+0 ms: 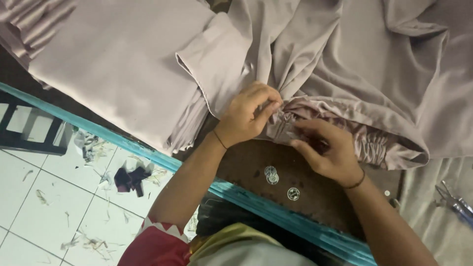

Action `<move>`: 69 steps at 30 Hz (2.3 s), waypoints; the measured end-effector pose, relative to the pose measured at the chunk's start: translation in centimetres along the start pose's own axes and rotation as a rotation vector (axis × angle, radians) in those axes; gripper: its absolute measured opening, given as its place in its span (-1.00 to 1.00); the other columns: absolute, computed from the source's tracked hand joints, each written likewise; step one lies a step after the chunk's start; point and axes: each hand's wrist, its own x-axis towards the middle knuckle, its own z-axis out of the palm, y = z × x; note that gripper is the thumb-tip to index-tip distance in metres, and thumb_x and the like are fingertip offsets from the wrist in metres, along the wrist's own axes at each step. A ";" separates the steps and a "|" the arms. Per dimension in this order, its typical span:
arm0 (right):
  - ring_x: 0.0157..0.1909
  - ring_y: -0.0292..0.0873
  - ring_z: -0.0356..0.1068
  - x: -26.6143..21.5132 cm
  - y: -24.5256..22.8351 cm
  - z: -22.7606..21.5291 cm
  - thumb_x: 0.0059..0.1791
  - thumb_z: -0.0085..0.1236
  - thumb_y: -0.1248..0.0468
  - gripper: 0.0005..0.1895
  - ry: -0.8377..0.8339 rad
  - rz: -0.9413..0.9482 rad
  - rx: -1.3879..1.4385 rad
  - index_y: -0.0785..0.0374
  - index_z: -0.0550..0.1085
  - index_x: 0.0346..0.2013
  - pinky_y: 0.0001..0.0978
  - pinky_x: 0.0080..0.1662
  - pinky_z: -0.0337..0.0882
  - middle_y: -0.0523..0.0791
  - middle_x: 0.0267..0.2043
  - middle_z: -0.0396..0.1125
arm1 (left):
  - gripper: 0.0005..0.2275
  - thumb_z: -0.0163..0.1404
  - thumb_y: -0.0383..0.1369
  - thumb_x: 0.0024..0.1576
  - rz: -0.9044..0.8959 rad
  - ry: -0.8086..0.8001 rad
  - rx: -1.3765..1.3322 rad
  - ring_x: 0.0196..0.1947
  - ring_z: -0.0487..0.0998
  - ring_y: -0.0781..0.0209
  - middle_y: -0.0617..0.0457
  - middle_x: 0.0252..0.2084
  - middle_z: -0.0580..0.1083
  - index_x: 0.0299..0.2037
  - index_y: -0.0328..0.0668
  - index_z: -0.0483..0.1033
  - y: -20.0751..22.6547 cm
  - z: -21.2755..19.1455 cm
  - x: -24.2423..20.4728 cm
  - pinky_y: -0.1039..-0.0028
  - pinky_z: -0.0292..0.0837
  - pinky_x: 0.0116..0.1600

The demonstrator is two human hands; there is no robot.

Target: Folding fabric and trimming loose threads from the elastic waistband of a garment.

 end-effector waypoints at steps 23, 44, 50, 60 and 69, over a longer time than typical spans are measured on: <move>-0.25 0.08 0.58 1.0 -0.4 0.9 -0.10 0.43 0.35 -0.70 -0.063 0.149 0.107 0.43 0.58 -0.13 -0.07 -0.20 0.54 0.15 -0.36 0.51 | -0.93 -0.03 -0.41 0.30 -0.147 -0.229 -0.138 -0.47 0.58 -0.04 0.03 -0.59 0.48 -0.23 -0.09 0.49 1.1 0.0 0.1 0.38 0.42 -0.17; -0.40 -0.09 0.49 1.2 0.8 1.1 -0.11 0.42 0.34 -0.75 -0.094 0.323 0.208 0.41 0.58 -0.21 -0.20 -0.39 0.50 0.10 -0.43 0.49 | -0.92 -0.04 -0.37 0.32 -0.418 -0.338 -0.423 -0.43 0.48 0.39 0.06 -0.51 0.55 -0.20 -0.05 0.52 0.9 -0.3 -0.1 0.44 0.48 -0.17; -0.49 -0.11 0.46 1.5 1.3 1.1 -0.12 0.43 0.38 -0.76 -0.125 0.339 0.270 0.47 0.58 -0.23 -0.32 -0.48 0.49 0.12 -0.45 0.47 | -0.90 -0.03 -0.32 0.33 -0.458 -0.365 -0.488 -0.42 0.46 0.43 0.10 -0.50 0.55 -0.21 -0.05 0.52 0.7 -0.4 0.2 0.46 0.48 -0.14; -0.44 -0.10 0.49 1.8 0.8 1.2 -0.11 0.41 0.39 -0.77 -0.144 0.326 0.280 0.48 0.58 -0.24 -0.30 -0.48 0.50 0.11 -0.44 0.49 | -0.91 -0.02 -0.34 0.33 -0.487 -0.400 -0.479 -0.35 0.51 0.42 0.07 -0.44 0.59 -0.19 -0.04 0.54 0.6 -0.4 0.1 0.47 0.48 -0.09; -0.51 -0.16 0.43 2.0 0.7 0.8 -0.14 0.43 0.39 -0.73 -0.166 0.323 0.317 0.46 0.57 -0.21 -0.35 -0.49 0.47 0.06 -0.46 0.47 | -0.90 -0.02 -0.35 0.33 -0.470 -0.412 -0.459 -0.34 0.51 0.40 0.05 -0.45 0.58 -0.20 -0.08 0.54 0.5 -0.4 0.2 0.44 0.47 -0.07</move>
